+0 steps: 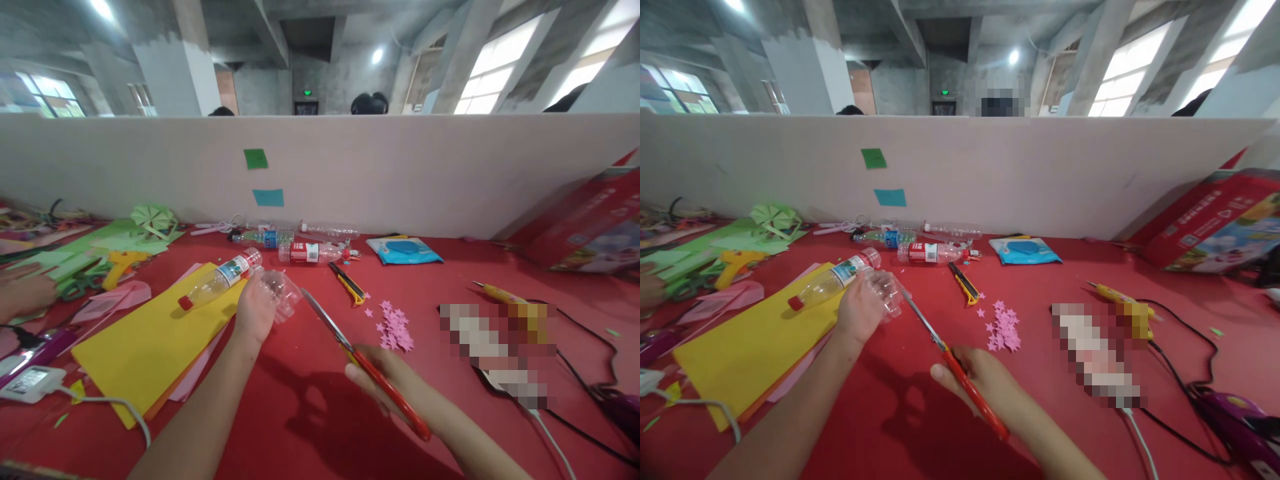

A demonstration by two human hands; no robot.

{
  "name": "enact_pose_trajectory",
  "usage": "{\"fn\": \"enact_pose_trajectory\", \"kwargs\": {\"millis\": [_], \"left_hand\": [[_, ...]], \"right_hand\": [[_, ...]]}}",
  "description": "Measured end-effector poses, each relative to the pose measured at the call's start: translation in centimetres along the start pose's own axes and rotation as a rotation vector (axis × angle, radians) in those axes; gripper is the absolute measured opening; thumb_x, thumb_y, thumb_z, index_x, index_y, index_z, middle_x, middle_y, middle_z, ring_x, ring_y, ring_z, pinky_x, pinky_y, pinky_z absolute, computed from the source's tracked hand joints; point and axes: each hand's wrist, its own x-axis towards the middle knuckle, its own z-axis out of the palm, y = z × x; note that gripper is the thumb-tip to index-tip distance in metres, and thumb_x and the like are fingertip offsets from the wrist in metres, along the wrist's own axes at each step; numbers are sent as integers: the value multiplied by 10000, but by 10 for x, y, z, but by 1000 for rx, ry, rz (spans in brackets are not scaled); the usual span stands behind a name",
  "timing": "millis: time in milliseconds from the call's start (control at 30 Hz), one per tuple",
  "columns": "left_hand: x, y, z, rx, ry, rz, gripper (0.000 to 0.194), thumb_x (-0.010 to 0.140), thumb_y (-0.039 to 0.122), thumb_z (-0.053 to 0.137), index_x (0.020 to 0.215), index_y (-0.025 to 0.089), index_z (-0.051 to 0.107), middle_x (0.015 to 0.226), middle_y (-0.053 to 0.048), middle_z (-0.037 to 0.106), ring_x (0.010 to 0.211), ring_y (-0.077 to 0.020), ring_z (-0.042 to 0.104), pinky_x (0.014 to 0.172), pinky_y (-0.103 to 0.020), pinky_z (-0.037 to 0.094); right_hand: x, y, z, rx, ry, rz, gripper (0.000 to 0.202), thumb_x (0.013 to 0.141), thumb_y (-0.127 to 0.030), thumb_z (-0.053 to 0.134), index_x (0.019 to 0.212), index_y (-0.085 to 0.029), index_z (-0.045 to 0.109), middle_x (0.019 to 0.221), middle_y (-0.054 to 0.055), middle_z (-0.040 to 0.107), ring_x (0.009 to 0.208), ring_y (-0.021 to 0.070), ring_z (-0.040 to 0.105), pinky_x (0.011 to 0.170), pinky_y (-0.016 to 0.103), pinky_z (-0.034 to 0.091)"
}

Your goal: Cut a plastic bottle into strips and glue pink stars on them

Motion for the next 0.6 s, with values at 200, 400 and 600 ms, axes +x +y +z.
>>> {"fn": "enact_pose_trajectory", "kwargs": {"millis": [200,400,600], "left_hand": [[4,0,-4,8,-12,-23,261,847,330,481,771,128,627,719,-59,667,663,-136,619,629,-245,477],[1,-8,-1,75,-13,-4,213,825,350,541,791,155,618,738,-23,666,685,-117,616,680,-238,466],[-3,-13,2,189,-37,85,241,784,389,590,774,150,624,727,-17,660,709,-135,614,730,-265,453]], "right_hand": [[-2,-1,3,-122,-83,35,487,823,-651,395,661,-193,356,565,-46,401,435,62,382,397,184,216],[-2,-3,9,-54,-61,43,483,813,-647,427,662,-192,368,546,-46,411,431,64,385,393,177,236],[-3,-7,8,101,-87,104,459,822,-639,421,718,-192,417,492,-75,366,367,51,333,365,165,282]]}}
